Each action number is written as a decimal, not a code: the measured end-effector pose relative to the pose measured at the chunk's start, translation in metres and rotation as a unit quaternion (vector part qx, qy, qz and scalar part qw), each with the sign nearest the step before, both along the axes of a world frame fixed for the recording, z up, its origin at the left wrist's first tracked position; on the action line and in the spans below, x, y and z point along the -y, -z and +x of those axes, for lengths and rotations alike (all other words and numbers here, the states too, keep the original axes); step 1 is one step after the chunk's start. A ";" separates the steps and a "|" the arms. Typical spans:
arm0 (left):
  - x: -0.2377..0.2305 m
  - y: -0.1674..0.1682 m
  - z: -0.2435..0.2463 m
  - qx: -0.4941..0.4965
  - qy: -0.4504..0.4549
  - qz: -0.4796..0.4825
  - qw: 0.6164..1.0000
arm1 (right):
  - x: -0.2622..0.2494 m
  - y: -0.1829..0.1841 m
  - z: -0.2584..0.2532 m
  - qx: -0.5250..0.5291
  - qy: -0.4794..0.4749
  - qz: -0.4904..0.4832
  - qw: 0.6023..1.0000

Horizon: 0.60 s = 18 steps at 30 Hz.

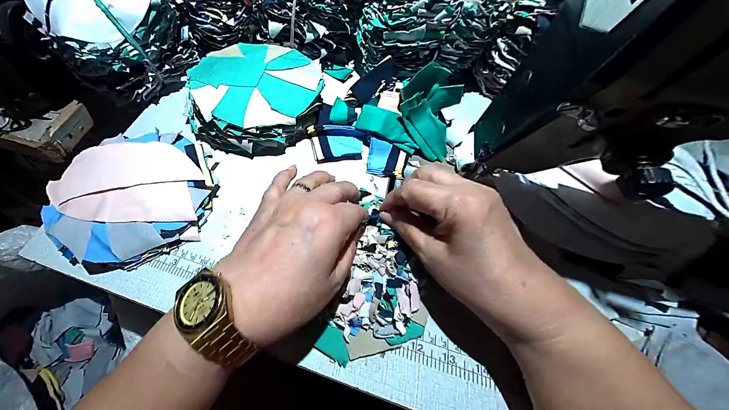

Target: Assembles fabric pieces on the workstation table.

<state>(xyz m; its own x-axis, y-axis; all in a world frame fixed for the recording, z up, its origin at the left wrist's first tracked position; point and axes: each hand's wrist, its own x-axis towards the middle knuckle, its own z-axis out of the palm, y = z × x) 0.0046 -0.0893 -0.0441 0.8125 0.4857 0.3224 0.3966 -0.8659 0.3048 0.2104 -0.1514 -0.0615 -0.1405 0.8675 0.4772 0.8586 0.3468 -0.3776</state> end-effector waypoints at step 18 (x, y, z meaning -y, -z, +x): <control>0.016 0.013 0.002 0.052 0.014 0.027 0.998 | 0.020 -0.021 0.027 -0.109 -0.059 -0.100 0.987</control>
<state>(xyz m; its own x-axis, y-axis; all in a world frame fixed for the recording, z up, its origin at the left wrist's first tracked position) 0.0065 -0.1054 -0.0572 0.7858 0.4435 0.4312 0.3409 -0.8921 0.2964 0.2378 -0.1709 -0.0401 -0.1593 0.9310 0.3284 0.7071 0.3398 -0.6201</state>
